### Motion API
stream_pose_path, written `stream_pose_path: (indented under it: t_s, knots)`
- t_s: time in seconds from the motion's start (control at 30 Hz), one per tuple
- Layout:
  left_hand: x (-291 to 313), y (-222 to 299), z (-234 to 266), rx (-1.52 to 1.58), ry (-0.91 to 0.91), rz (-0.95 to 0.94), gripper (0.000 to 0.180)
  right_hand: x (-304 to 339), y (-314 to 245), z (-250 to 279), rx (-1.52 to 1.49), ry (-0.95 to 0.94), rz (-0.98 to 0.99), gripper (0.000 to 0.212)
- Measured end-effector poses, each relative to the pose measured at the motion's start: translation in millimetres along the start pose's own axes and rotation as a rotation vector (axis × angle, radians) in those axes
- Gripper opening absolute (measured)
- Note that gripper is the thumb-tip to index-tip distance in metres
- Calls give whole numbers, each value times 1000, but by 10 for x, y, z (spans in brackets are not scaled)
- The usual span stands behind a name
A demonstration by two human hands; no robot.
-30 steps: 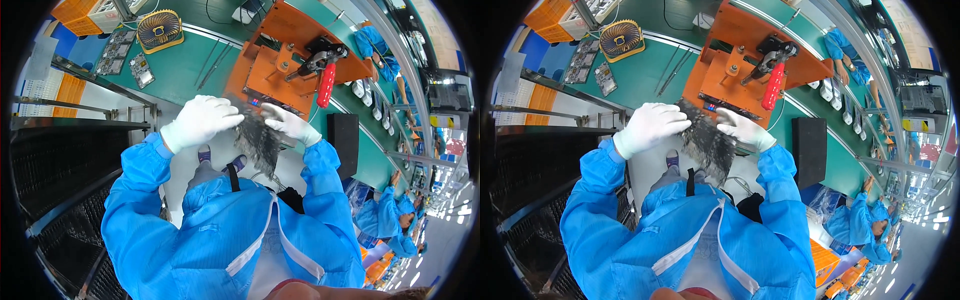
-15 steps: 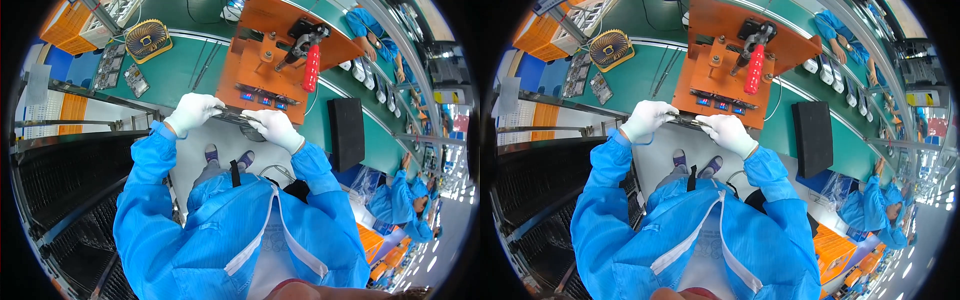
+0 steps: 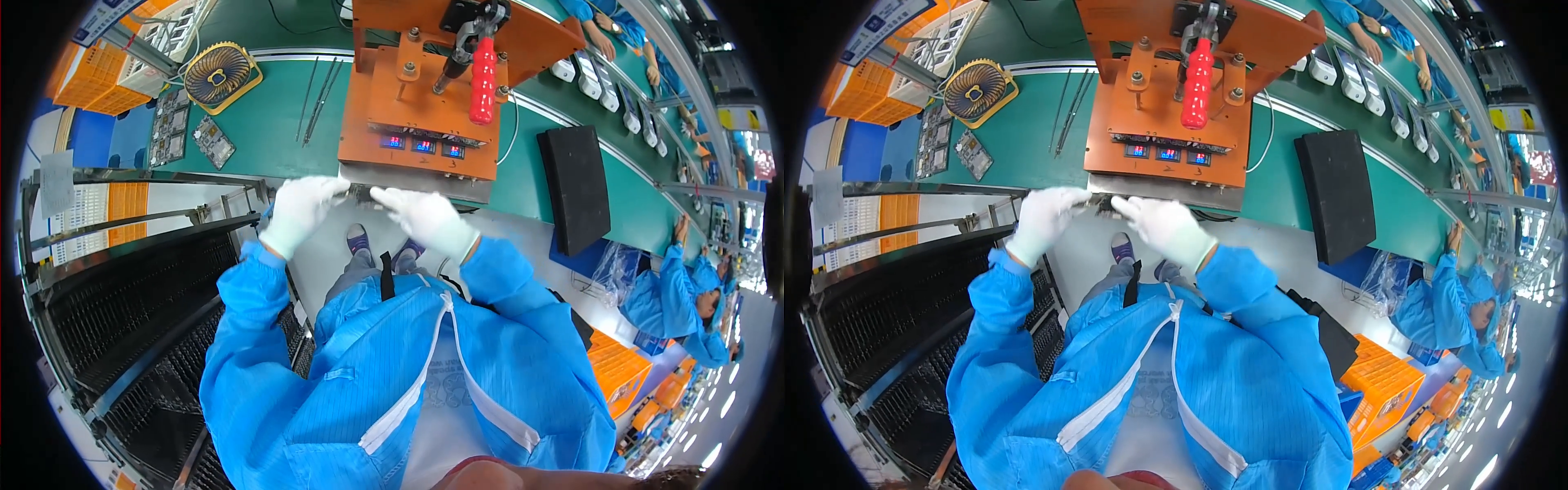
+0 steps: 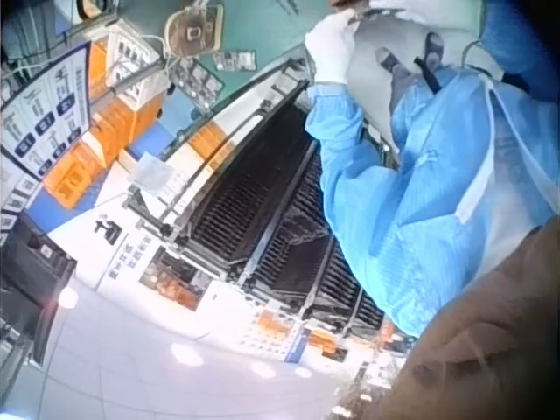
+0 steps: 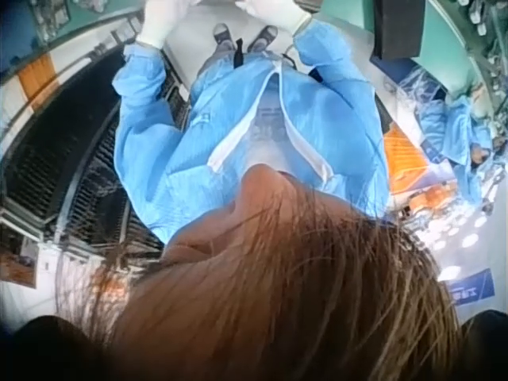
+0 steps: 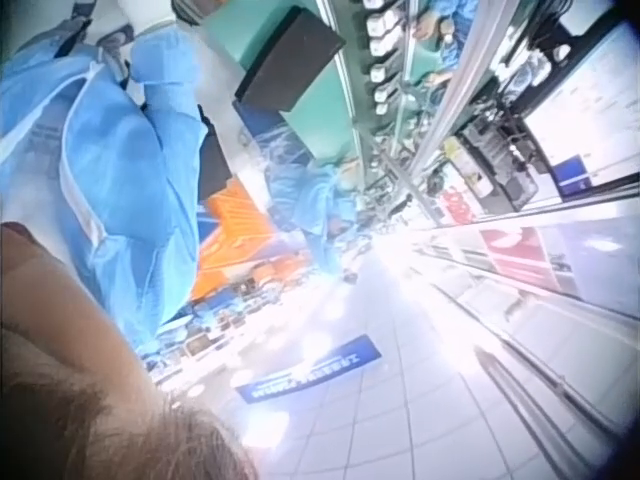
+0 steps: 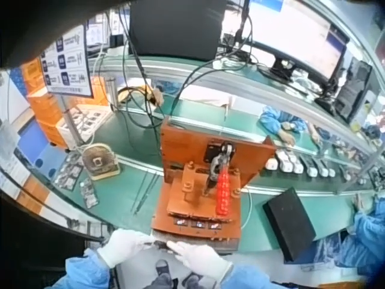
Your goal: The person assembles printed circuit boards by hand using a press fixture on an industrial production line.
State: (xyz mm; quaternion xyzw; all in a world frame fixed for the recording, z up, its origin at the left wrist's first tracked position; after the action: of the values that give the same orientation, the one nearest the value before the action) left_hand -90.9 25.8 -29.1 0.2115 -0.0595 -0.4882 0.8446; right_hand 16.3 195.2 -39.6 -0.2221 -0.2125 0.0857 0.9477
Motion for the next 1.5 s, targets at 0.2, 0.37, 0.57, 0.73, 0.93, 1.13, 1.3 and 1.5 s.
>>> stream_pose_path:
  t_s: [0.2,0.37,0.57,0.73,0.93,1.13,1.3,1.5]
  knots:
    - [748,266,-467,-166,-23,-92,50,448,-228,-903,262,340,178,65]
    - [955,-1,-567,203,125,143,60,723,42,-1014,174,278,315,60]
    - [615,127,-77,594,120,437,43,1736,708,-284,-171,399,-43,77]
    - [-252,1351,-17,294,-98,-19,52,3240,1456,319,-118,896,-353,50]
    - [-2110,3100,-662,172,-52,-561,64,4255,2560,785,345,992,-714,61]
    - [-3780,4282,-1642,217,5,-801,46,4237,3433,863,533,870,-896,57]
    - [-4251,4145,-2815,-190,-285,-842,57,3788,3896,84,168,614,-1047,86]
    - [-4042,4095,-2667,35,-270,-671,70,3561,3620,445,80,757,-916,96]
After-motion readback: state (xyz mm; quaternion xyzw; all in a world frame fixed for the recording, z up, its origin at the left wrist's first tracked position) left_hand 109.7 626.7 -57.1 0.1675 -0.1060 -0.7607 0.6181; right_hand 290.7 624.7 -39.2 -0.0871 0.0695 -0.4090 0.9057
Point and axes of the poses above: each hand's wrist, its own x-axis away from the middle knuckle, its own z-axis out of the back of the hand, y = z × x, the point moved 8 cm from there along -x, towards the middle knuckle, and after that the axes turned 4 degrees about -y, right-handed, at the moved point
